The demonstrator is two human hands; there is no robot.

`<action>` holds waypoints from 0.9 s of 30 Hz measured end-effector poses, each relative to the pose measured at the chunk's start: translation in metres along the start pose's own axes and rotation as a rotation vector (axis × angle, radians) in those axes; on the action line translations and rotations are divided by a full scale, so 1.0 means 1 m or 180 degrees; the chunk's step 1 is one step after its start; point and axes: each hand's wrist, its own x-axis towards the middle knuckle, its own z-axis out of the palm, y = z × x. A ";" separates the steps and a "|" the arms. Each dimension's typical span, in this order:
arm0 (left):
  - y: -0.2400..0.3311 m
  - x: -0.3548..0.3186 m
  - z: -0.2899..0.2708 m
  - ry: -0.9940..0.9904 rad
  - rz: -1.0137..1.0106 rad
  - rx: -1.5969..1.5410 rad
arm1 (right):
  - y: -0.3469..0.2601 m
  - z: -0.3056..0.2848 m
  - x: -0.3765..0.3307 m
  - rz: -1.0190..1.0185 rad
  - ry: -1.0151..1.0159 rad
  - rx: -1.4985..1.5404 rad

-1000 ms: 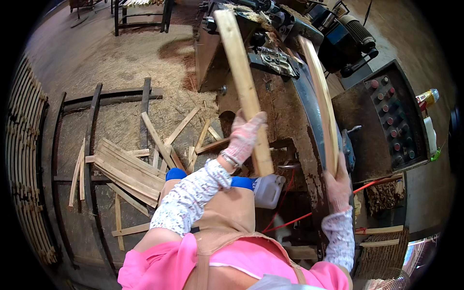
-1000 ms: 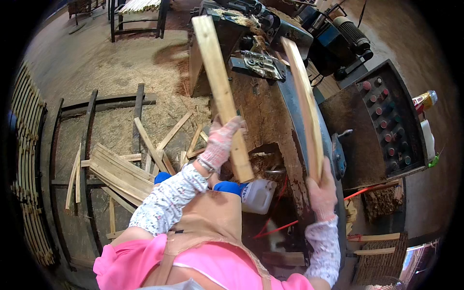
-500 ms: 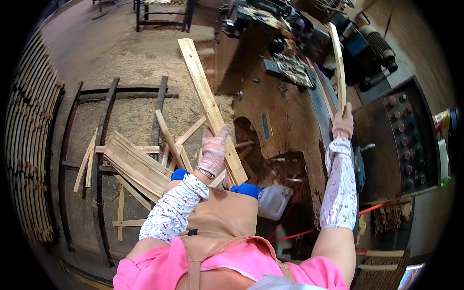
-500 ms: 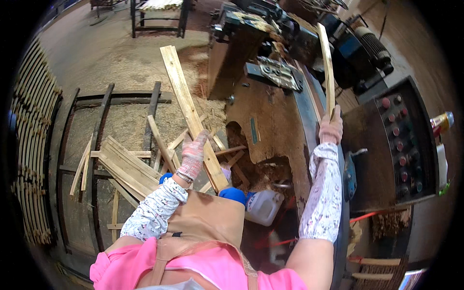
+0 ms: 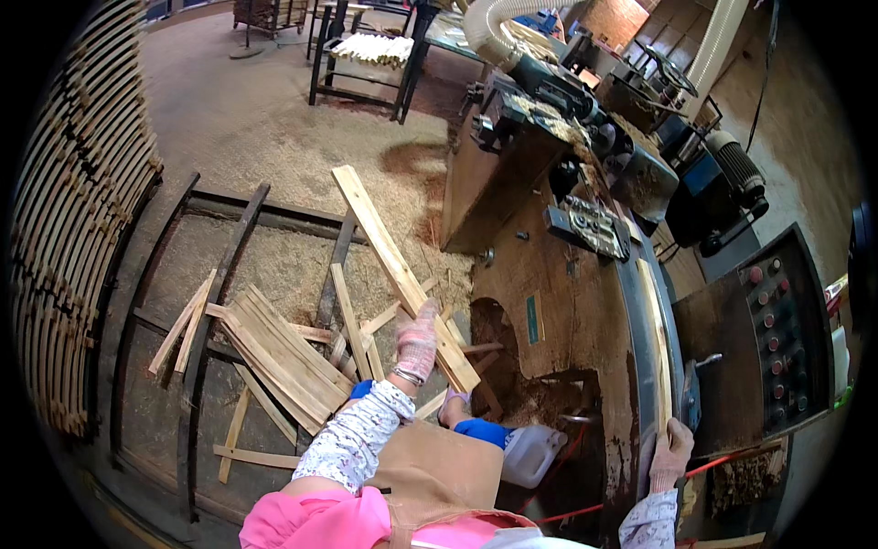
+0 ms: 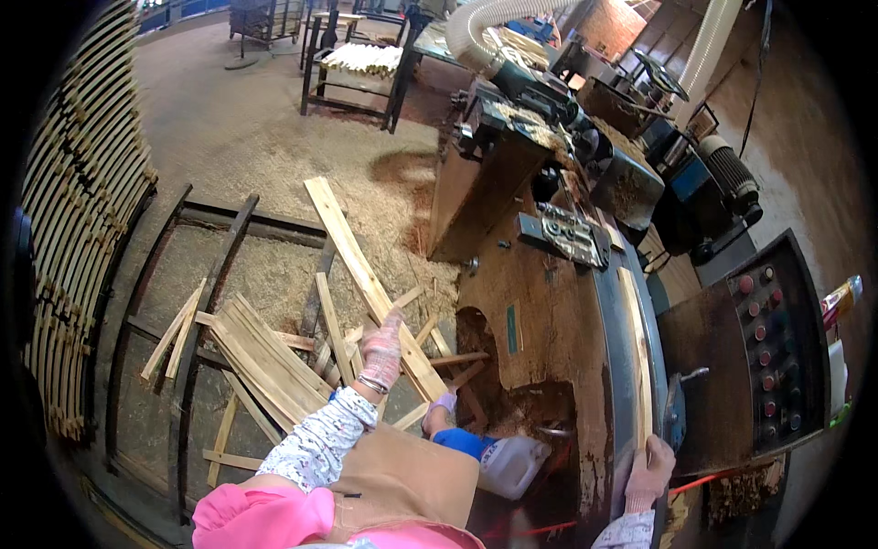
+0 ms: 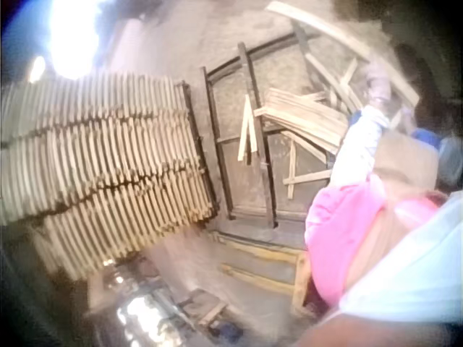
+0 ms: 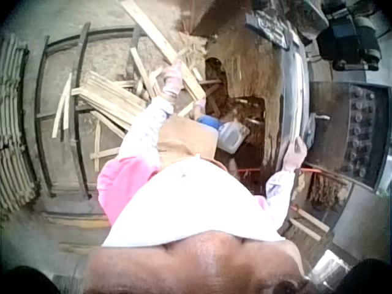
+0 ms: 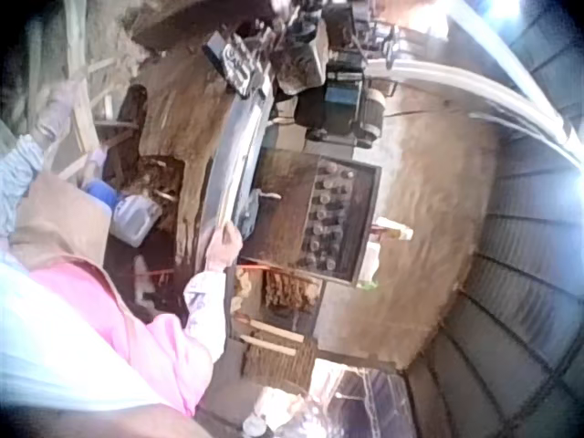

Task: The person repeatedly picks up thin wooden strips from a pile on the floor, feeds them into a woodworking machine, and collects the processed strips. They stack the finished pieces into a neat pile on the floor.

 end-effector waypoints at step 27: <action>0.214 -0.036 -0.027 -0.1552 0.1915 -0.2459 | -0.187 0.047 0.020 -0.0135 -0.0743 0.0981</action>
